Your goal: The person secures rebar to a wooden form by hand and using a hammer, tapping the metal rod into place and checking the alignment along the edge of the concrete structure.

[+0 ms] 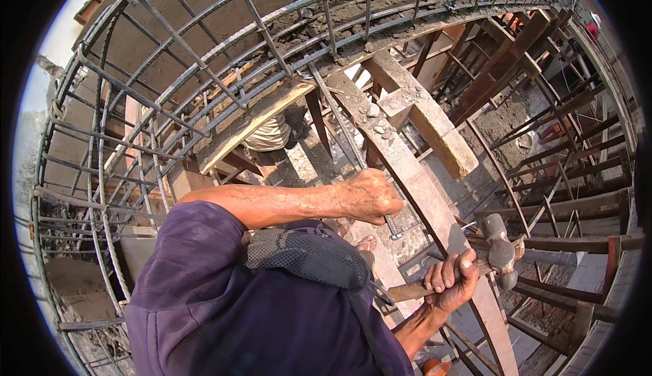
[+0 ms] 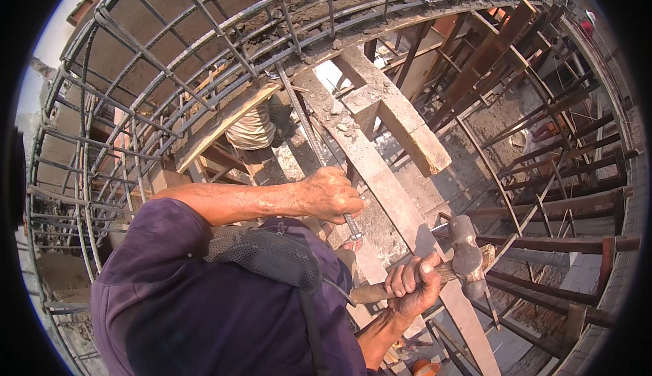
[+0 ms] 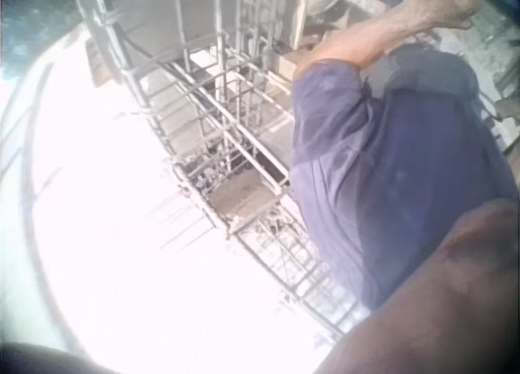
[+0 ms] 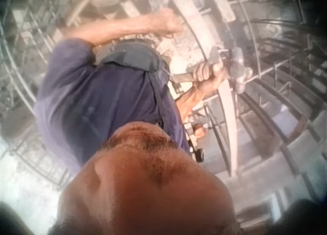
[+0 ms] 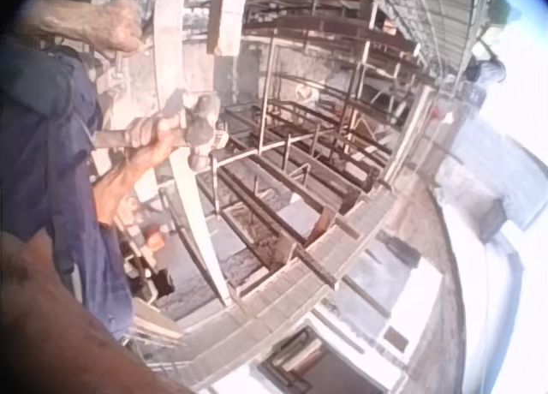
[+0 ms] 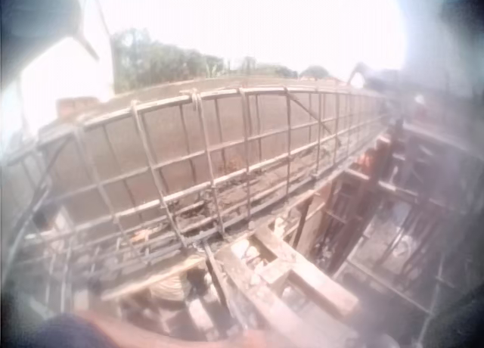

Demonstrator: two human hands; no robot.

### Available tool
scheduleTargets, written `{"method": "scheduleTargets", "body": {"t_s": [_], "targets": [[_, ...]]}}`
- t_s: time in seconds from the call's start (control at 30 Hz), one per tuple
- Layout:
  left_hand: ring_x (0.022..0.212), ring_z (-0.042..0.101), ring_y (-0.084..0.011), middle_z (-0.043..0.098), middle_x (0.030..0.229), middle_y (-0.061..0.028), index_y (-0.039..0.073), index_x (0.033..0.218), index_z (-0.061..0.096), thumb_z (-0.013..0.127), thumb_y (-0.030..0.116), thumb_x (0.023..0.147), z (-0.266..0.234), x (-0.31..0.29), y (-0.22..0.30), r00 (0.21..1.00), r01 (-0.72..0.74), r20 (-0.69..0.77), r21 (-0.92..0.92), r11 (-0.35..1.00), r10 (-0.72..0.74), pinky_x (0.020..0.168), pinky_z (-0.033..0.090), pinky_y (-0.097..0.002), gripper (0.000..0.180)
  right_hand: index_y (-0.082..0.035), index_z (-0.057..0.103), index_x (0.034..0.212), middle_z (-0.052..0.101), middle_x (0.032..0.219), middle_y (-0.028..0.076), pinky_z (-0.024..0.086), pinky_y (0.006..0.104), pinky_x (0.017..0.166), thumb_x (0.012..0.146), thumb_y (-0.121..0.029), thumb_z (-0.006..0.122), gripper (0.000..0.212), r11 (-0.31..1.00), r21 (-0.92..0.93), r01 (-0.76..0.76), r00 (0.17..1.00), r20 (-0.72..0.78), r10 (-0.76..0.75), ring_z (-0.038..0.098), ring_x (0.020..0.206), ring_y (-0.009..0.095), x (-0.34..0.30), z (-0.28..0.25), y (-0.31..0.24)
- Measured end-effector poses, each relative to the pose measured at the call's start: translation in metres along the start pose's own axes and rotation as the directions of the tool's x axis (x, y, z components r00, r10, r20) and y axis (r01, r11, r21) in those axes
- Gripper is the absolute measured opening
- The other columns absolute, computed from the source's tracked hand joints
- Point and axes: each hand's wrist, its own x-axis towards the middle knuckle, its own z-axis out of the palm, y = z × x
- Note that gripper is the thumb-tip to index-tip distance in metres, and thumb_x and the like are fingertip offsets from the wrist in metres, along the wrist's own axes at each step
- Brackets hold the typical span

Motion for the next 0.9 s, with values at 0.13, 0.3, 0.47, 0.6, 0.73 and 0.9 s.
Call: {"method": "scheduleTargets", "body": {"t_s": [0.13,0.3,0.47,0.6,0.73,0.9], "targets": [[0.054,0.062,-0.0160,0.057,0.058,0.0045,0.021,0.072,0.062,0.075,0.023,0.062,-0.045,0.025,-0.022,0.968,-0.018,-0.246,0.104,0.994,0.043,0.050,0.046,-0.0333,0.017,-0.015,0.039,0.080,0.035,0.051,-0.004,0.034,0.0257,0.027,0.098,-0.017,0.049,0.021,1.000,0.013,0.014,0.999,-0.032,-0.014,0.034,0.032,0.007,-0.008,-0.001,-0.001],[0.045,0.057,-0.0211,0.056,0.052,-0.0022,0.014,0.059,0.057,0.070,0.022,0.084,-0.029,0.061,-0.052,0.953,0.145,-0.283,0.117,0.982,-0.107,0.044,0.043,-0.0363,0.029,-0.015,0.038,0.080,0.034,0.051,-0.004,0.033,0.0255,0.027,0.098,-0.018,0.049,0.021,0.999,-0.048,0.007,0.998,-0.065,-0.010,0.031,0.032,0.007,-0.016,0.001,-0.003],[0.066,0.071,-0.0398,0.066,0.062,-0.0220,0.000,0.078,0.074,0.071,0.023,0.071,-0.043,0.081,-0.001,0.909,0.302,0.302,0.001,0.953,-0.288,0.063,0.056,-0.0498,0.024,-0.015,0.037,0.080,0.033,0.051,-0.005,0.031,0.0255,0.027,0.097,-0.019,0.050,0.022,0.996,-0.093,0.012,0.991,-0.135,-0.025,0.030,0.032,0.007,-0.026,-0.002,-0.006],[0.062,0.071,-0.0313,0.068,0.064,-0.0143,0.008,0.078,0.073,0.071,0.022,0.073,-0.040,0.086,0.002,0.950,0.258,0.171,0.033,0.966,-0.260,0.057,0.055,-0.0443,0.016,-0.015,0.036,0.078,0.033,0.051,-0.005,0.031,0.0244,0.027,0.097,-0.019,0.050,0.024,0.997,-0.067,0.030,0.982,-0.183,-0.042,0.031,0.032,0.005,-0.037,-0.007,-0.006],[0.052,0.066,-0.0227,0.061,0.055,-0.0057,0.013,0.071,0.068,0.067,0.025,0.090,-0.039,0.111,-0.031,0.929,0.234,-0.304,0.035,0.972,-0.213,0.047,0.048,-0.0386,0.023,-0.015,0.036,0.077,0.033,0.051,-0.005,0.031,0.0241,0.027,0.096,-0.019,0.051,0.024,0.995,-0.090,0.039,0.983,-0.174,-0.054,0.031,0.032,0.005,-0.036,-0.010,-0.009],[0.059,0.071,-0.0264,0.067,0.061,-0.0100,0.010,0.085,0.075,0.076,0.017,0.072,-0.046,0.128,-0.024,0.899,0.394,-0.190,-0.043,0.918,-0.394,0.054,0.055,-0.0416,0.014,-0.015,0.035,0.076,0.033,0.050,-0.004,0.031,0.0250,0.026,0.096,-0.020,0.052,0.026,0.992,-0.118,0.034,0.992,-0.116,-0.048,0.031,0.031,0.007,-0.032,-0.009,-0.019]]}}
